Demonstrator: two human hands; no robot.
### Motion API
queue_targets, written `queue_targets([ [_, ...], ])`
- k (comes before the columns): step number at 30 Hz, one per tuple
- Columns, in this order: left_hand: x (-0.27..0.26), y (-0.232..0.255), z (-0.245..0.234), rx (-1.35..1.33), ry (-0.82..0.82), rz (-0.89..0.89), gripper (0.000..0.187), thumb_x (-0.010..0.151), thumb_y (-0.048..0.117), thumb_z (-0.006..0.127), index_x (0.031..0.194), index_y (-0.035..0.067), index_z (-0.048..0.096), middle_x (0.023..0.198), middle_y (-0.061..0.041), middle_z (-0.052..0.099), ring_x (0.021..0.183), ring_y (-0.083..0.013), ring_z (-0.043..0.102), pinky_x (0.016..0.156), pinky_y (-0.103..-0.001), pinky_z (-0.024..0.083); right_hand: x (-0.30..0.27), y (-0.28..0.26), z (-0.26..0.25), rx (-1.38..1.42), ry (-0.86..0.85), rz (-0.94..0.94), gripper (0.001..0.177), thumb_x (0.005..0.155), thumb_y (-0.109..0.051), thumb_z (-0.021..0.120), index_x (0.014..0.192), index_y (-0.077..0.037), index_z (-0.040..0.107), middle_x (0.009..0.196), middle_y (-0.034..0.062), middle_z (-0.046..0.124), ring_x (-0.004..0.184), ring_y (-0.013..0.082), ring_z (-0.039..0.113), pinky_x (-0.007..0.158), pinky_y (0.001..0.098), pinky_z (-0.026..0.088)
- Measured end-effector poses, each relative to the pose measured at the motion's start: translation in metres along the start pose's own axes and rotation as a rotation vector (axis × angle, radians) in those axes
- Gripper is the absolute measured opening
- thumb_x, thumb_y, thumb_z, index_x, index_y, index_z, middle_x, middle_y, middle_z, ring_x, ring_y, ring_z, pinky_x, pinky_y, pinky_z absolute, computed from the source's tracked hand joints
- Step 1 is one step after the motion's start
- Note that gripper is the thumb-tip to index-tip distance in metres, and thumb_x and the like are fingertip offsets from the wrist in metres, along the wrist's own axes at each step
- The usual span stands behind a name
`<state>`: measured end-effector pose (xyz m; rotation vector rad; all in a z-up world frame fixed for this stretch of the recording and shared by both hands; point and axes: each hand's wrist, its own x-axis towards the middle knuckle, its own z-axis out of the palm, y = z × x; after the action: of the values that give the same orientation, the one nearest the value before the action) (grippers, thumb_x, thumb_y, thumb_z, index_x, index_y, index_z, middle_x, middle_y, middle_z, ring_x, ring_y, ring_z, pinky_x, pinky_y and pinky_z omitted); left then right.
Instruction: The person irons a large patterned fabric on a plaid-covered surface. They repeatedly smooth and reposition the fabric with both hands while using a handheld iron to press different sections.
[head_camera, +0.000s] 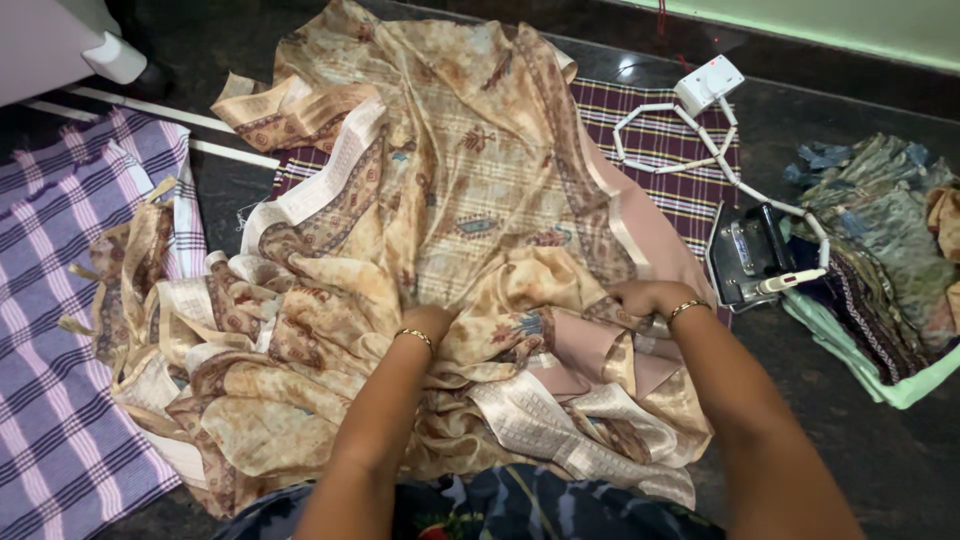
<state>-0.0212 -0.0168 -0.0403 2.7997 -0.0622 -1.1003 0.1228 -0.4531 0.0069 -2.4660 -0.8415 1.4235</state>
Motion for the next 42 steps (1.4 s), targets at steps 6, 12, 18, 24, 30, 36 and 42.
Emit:
queue_targets([
  [6, 0.027, -0.016, 0.018, -0.048, -0.137, -0.123, 0.035, 0.106, 0.031, 0.042, 0.130, 0.020, 0.064, 0.132, -0.017, 0.067, 0.120, -0.0341, 0.066, 0.100, -0.048, 0.052, -0.018, -0.021, -0.044, 0.130, 0.449, 0.227, 0.031, 0.095, -0.022, 0.059, 0.121, -0.013, 0.072, 0.110, 0.0207, 0.075, 0.100, 0.0365, 0.073, 0.094, 0.0439, 0.054],
  [12, 0.033, 0.018, -0.037, -0.138, 0.032, -0.112, 0.033, 0.102, 0.025, 0.048, 0.116, 0.009, 0.074, 0.126, -0.021, 0.069, 0.116, -0.0364, 0.067, 0.099, -0.047, 0.053, -0.019, -0.032, -0.083, 0.075, 0.838, 0.360, 0.034, 0.095, -0.019, 0.058, 0.127, -0.013, 0.066, 0.139, 0.0204, 0.058, 0.126, 0.0410, 0.056, 0.108, 0.0465, 0.044],
  [18, 0.027, 0.059, -0.093, -0.115, 0.444, 0.039, 0.029, 0.096, 0.014, 0.051, 0.114, 0.005, 0.072, 0.127, -0.021, 0.066, 0.112, -0.0404, 0.067, 0.092, -0.050, 0.056, -0.011, -0.008, -0.084, 0.262, 0.772, 0.637, 0.042, 0.102, -0.013, 0.045, 0.143, -0.014, 0.052, 0.154, 0.0246, 0.039, 0.142, 0.0472, 0.042, 0.117, 0.0517, 0.036],
  [24, -0.015, 0.071, -0.126, -0.103, 0.529, -0.237, 0.041, 0.092, 0.014, 0.055, 0.132, 0.012, 0.058, 0.142, -0.019, 0.050, 0.125, -0.0453, 0.053, 0.096, -0.059, 0.050, 0.010, 0.041, -0.066, 0.293, 0.892, 0.511, 0.037, 0.103, -0.008, 0.041, 0.137, -0.012, 0.055, 0.137, 0.0275, 0.056, 0.129, 0.0476, 0.052, 0.111, 0.0541, 0.037],
  [30, -0.012, 0.015, -0.093, -0.282, 0.601, -0.348, 0.060, 0.078, 0.014, 0.070, 0.136, 0.016, 0.054, 0.139, -0.020, 0.049, 0.128, -0.0539, 0.041, 0.099, -0.057, 0.048, 0.034, 0.051, -0.057, 0.280, 1.017, 0.304, 0.023, 0.096, -0.025, 0.070, 0.103, -0.003, 0.067, 0.107, 0.0223, 0.069, 0.101, 0.0405, 0.066, 0.090, 0.0486, 0.052],
  [36, 0.050, -0.021, -0.027, -0.220, 0.664, -0.296, 0.036, 0.097, 0.005, 0.053, 0.132, 0.011, 0.055, 0.130, -0.024, 0.058, 0.122, -0.0446, 0.055, 0.100, -0.050, 0.051, 0.032, 0.017, -0.073, 0.538, 0.843, 0.210, 0.022, 0.084, -0.012, 0.076, 0.098, 0.000, 0.063, 0.090, 0.0123, 0.067, 0.084, 0.0280, 0.066, 0.075, 0.0404, 0.054],
  [42, 0.048, -0.034, -0.020, -0.105, 0.714, -0.350, 0.047, 0.091, 0.013, 0.054, 0.138, 0.018, 0.053, 0.133, -0.027, 0.056, 0.121, -0.0487, 0.052, 0.103, -0.051, 0.045, 0.040, -0.001, -0.074, 0.613, 0.903, -0.035, 0.022, 0.080, 0.002, 0.072, 0.102, -0.003, 0.074, 0.116, 0.0117, 0.059, 0.105, 0.0237, 0.064, 0.091, 0.0336, 0.053],
])
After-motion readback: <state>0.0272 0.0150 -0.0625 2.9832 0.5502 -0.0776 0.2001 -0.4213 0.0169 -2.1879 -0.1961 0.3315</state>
